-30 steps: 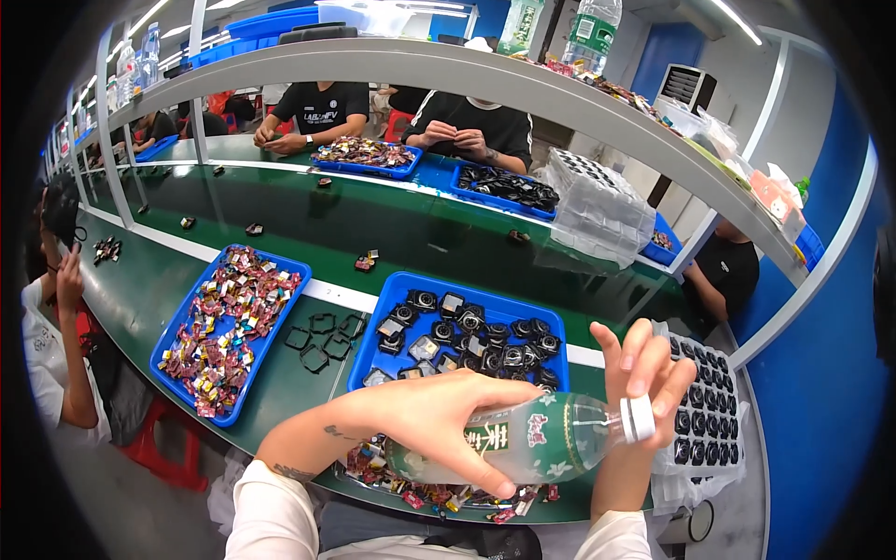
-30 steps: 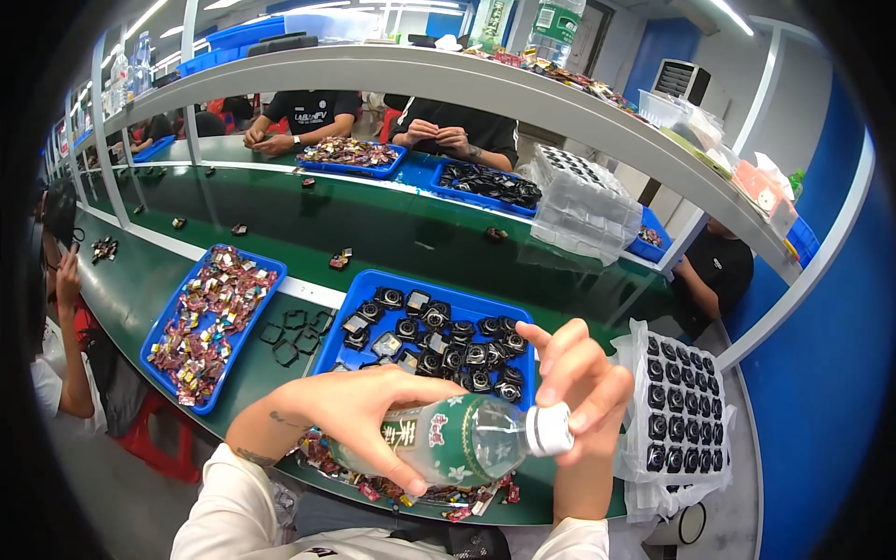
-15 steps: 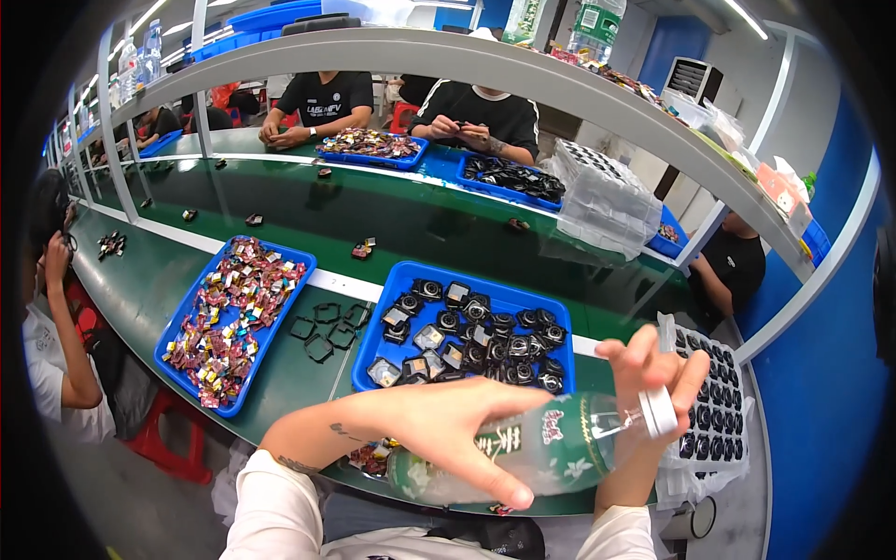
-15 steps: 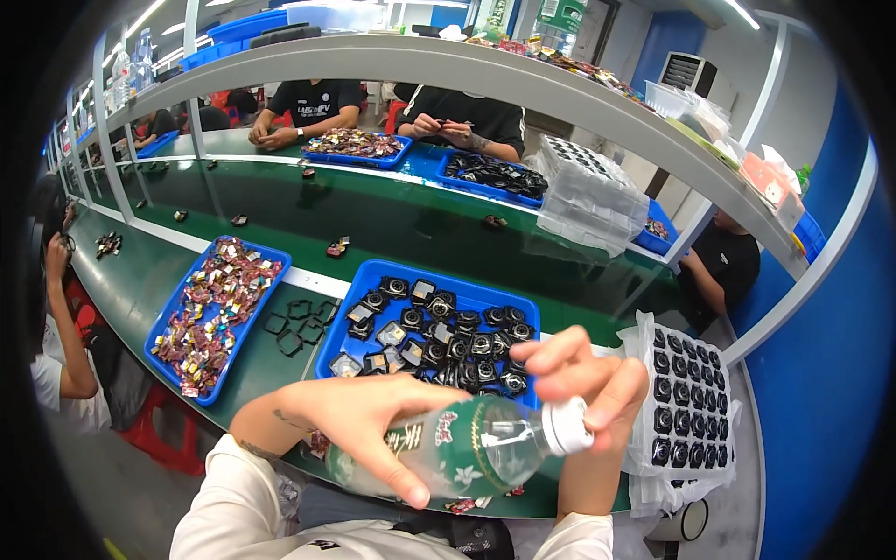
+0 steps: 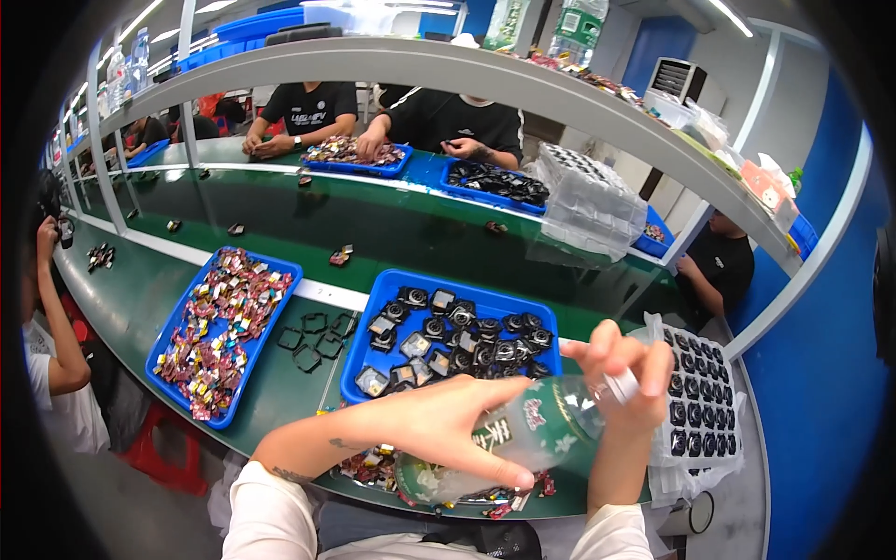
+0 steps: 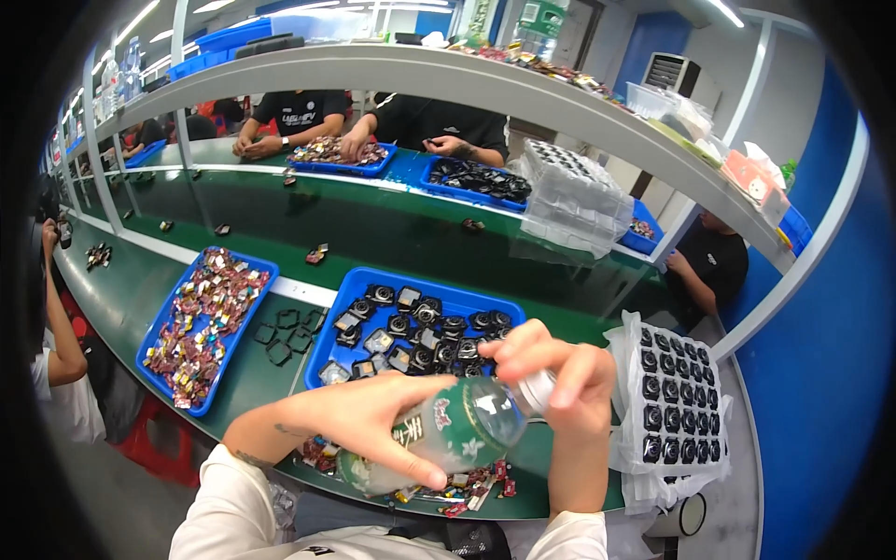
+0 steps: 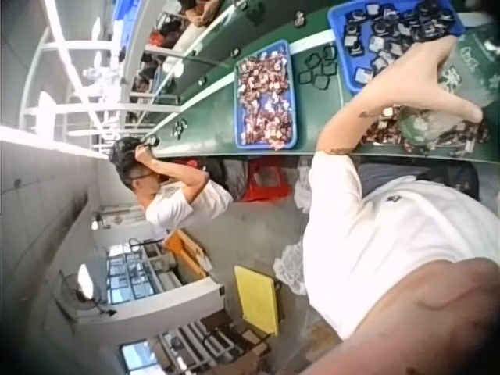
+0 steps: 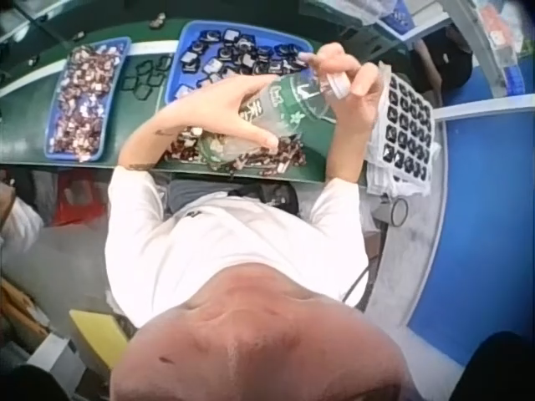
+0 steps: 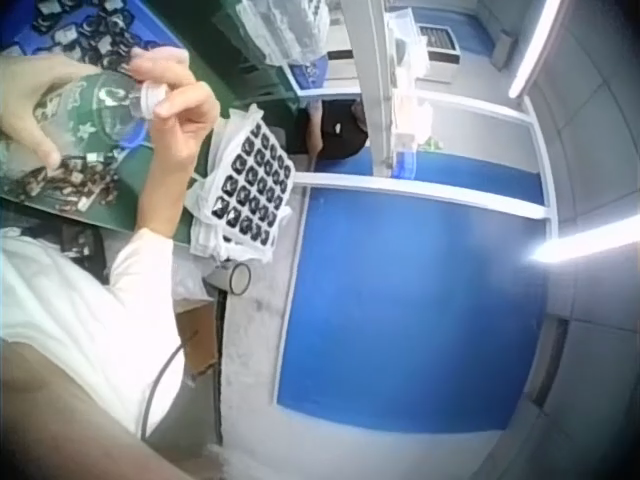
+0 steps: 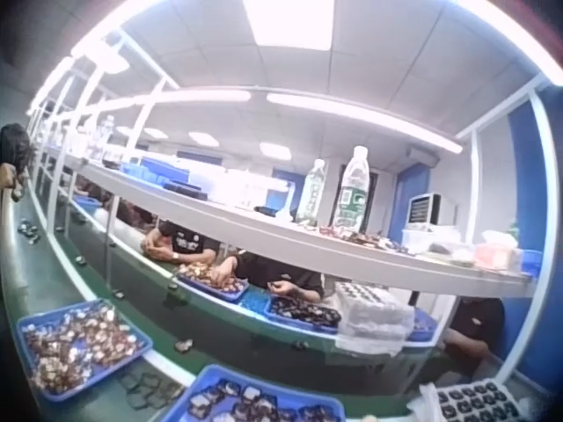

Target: Assemble small plastic and electronic components at a factory workbench.

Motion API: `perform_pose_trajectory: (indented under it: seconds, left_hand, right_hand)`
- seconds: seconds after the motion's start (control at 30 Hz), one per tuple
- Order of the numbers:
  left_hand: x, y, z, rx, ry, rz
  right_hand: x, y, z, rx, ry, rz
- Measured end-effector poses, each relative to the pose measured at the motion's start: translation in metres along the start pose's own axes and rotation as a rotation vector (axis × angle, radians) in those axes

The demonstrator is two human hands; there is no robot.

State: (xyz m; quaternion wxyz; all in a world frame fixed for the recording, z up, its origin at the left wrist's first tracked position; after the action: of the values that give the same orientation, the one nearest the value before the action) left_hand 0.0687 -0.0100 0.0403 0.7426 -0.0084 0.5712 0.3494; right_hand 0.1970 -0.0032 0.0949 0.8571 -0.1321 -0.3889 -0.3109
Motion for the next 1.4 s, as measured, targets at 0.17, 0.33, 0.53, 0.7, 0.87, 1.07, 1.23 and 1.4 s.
perform_pose_trajectory:
  seconds: [0.17,0.33,0.53,0.7,0.87,1.07,1.23,1.4]
  left_hand:
    - [0.009,0.011,0.0,-0.045,0.058,0.208]
    - [-0.005,0.019,-0.001,-0.239,0.08,0.396]
    - [-0.031,0.04,-0.008,-0.418,-0.109,0.41]
    - [-0.02,0.06,-0.028,-0.788,-0.317,-0.093]
    - [-0.027,0.063,-0.034,-0.817,-0.391,-0.224]
    - [-0.049,0.078,-0.047,-0.789,-0.311,0.085]
    - [-0.062,0.07,-0.042,-0.732,-0.349,0.16]
    - [-0.06,0.068,-0.04,-0.711,-0.331,0.131]
  right_hand:
    - [-0.014,0.01,-0.002,-0.162,-0.02,0.085]
    - [-0.011,0.019,0.0,-0.253,0.006,-0.096]
    - [-0.02,0.011,0.002,-0.46,-0.037,-0.046]
    - [-0.064,-0.033,0.001,-0.24,-0.447,-0.561]
    - [-0.046,-0.043,0.015,-0.314,-0.371,-0.759]
    - [0.098,0.058,0.075,-0.763,0.016,-0.864]
    - [0.198,0.18,0.133,-1.149,-0.039,-1.546]
    - [0.184,0.271,0.14,-1.134,-0.357,-1.865]
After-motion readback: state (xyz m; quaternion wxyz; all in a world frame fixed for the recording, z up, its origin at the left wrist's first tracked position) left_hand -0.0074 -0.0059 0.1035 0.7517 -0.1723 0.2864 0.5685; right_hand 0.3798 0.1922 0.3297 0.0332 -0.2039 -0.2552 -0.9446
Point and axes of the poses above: each hand's wrist, its own z-axis towards the middle knuckle, its own y-axis out of the back of the hand, x = y × z, the point moved 8 cm from there along z, towards the middle knuckle, and after that the axes turned 11 degrees about -y, right-handed, at the moved point
